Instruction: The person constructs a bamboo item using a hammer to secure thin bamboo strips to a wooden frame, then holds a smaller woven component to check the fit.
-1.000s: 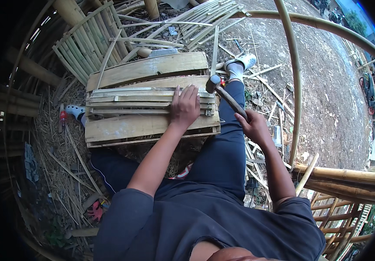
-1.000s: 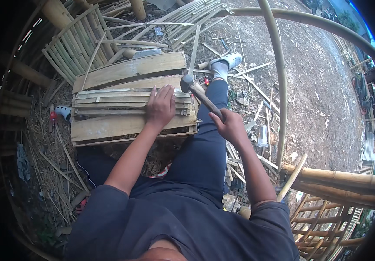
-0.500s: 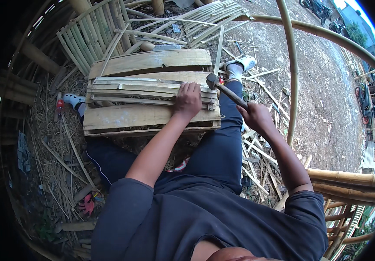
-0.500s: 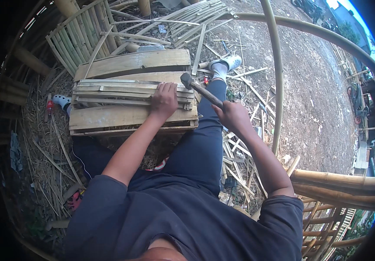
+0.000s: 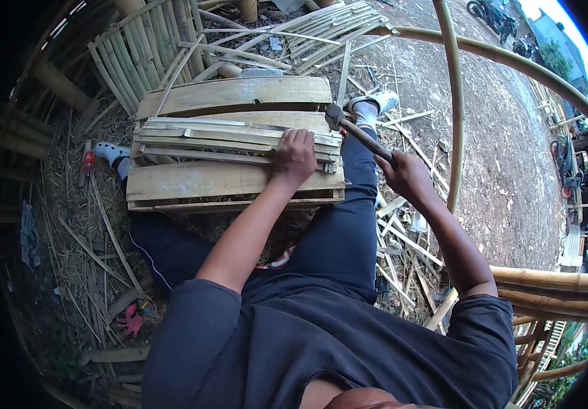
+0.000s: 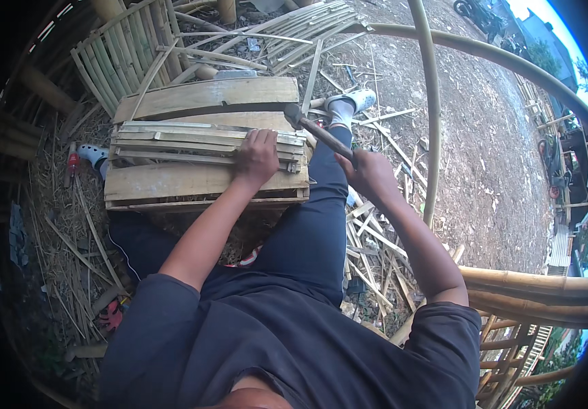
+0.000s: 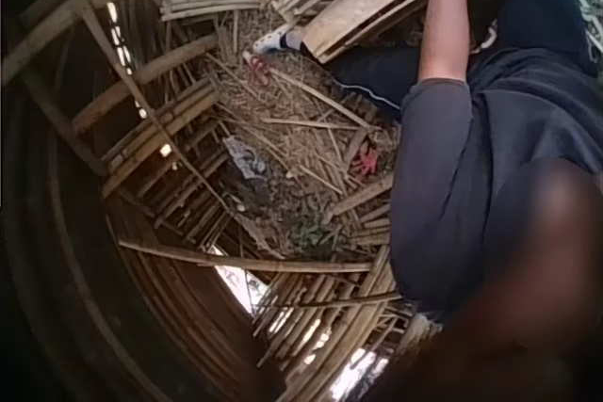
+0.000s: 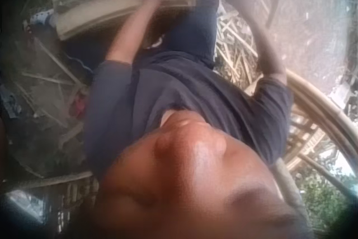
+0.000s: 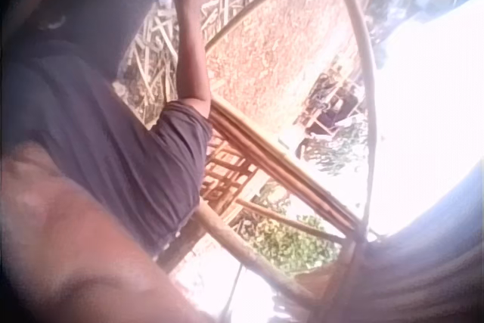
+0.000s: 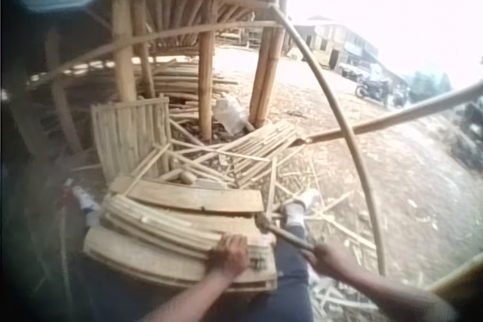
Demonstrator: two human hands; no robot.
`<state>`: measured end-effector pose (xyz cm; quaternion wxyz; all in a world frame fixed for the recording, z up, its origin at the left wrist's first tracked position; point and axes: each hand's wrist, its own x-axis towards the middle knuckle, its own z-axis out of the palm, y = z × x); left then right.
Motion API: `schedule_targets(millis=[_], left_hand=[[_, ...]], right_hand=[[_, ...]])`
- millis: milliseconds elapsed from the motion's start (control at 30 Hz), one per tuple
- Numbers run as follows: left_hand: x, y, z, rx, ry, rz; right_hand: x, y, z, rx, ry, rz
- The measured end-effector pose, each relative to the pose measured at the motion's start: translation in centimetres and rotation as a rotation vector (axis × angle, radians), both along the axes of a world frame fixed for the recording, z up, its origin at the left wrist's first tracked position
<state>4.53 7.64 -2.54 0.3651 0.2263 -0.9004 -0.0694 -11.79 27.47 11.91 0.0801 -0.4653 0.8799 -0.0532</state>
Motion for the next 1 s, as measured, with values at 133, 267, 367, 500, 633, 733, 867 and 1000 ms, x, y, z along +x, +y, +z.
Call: schedule_targets(millis=[133, 267, 367, 500, 633, 733, 867, 1000], left_hand=[[0.1, 0.1, 0.1, 0.015, 0.062, 0.000], [0.1, 0.0, -0.6, 0.030, 0.007, -0.021], [0.0, 0.2, -1.0, 0.011, 0.044, 0.016], [0.2, 0.0, -0.3, 0.025, -0.001, 0.010], [0.0, 0.0, -0.5, 0.036, 0.008, -0.008], [0.5, 0.6, -0.8, 0.024, 0.017, 0.036], [0.8, 0.0, -0.1, 0.029, -0.017, 0.022], [0.4, 0.4, 0.2, 0.071, -0.019, 0.006]], right_hand=[[0.8, 0.1, 1.2, -0.197, -0.025, 0.046], [0.0, 0.3, 0.1, -0.047, -0.041, 0.050], [-0.3, 0.3, -0.1, 0.035, -0.024, 0.012], [0.4, 0.6, 0.8, -0.144, 0.026, 0.077], [-0.5, 1.0, -0.5, -0.109, 0.067, 0.153], [-1.4, 0.7, -0.2, -0.006, 0.085, 0.044], [-0.8, 0.1, 2.0, -0.179, 0.028, 0.071], [-1.2, 0.6, 0.1, 0.035, 0.057, 0.142]])
